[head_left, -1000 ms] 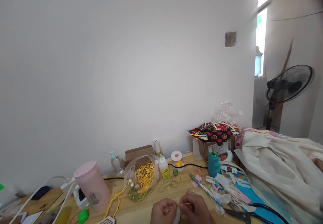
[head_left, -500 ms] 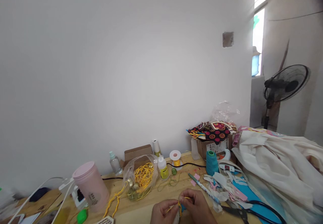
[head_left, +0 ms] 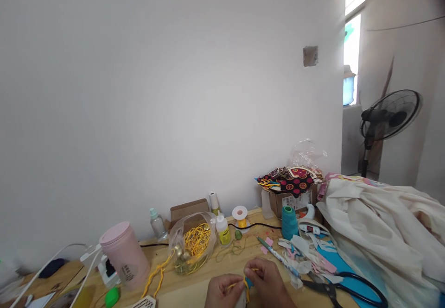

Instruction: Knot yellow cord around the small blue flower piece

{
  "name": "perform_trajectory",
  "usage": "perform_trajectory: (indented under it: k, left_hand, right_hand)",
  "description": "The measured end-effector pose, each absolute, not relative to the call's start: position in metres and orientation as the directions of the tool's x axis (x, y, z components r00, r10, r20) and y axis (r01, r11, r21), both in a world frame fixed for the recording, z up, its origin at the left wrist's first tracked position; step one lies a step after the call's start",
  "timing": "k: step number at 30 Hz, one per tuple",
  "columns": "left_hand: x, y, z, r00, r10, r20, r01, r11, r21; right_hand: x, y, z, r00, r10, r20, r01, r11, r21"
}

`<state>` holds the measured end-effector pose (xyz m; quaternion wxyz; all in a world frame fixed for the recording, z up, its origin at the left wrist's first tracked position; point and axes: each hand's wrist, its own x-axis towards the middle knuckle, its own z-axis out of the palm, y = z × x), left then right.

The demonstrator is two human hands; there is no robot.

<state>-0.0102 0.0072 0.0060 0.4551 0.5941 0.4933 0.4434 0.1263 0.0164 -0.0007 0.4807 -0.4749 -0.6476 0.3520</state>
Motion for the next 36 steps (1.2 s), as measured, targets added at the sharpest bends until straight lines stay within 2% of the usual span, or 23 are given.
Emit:
perform_trajectory:
  k: [8, 13, 22, 27, 36]
  left_hand:
    - [-0.018, 0.008, 0.007, 0.056, 0.998, 0.038, 0.22, -0.049, 0.974]
    - [-0.018, 0.004, 0.009, 0.127, 0.991, 0.047, 0.239, -0.077, 0.968]
    - [-0.016, 0.0, 0.014, 0.137, 0.987, 0.09, 0.351, -0.133, 0.927]
    - [-0.014, -0.003, 0.021, 0.164, 0.981, 0.1, 0.364, -0.154, 0.918]
    - [-0.013, 0.0, 0.017, 0.076, 0.993, 0.092, 0.417, -0.116, 0.901]
  right_hand:
    - [0.13, 0.01, 0.005, -0.193, 0.871, 0.451, 0.397, 0.49, -0.776]
    - [0.128, 0.004, 0.008, -0.291, 0.858, 0.423, 0.483, 0.514, -0.71]
    - [0.129, 0.005, 0.014, -0.201, 0.909, 0.366, 0.578, 0.412, -0.704]
    - [0.129, 0.008, 0.009, -0.199, 0.898, 0.393, 0.537, 0.436, -0.723]
    - [0.128, 0.012, 0.005, -0.205, 0.897, 0.391, 0.509, 0.439, -0.74]
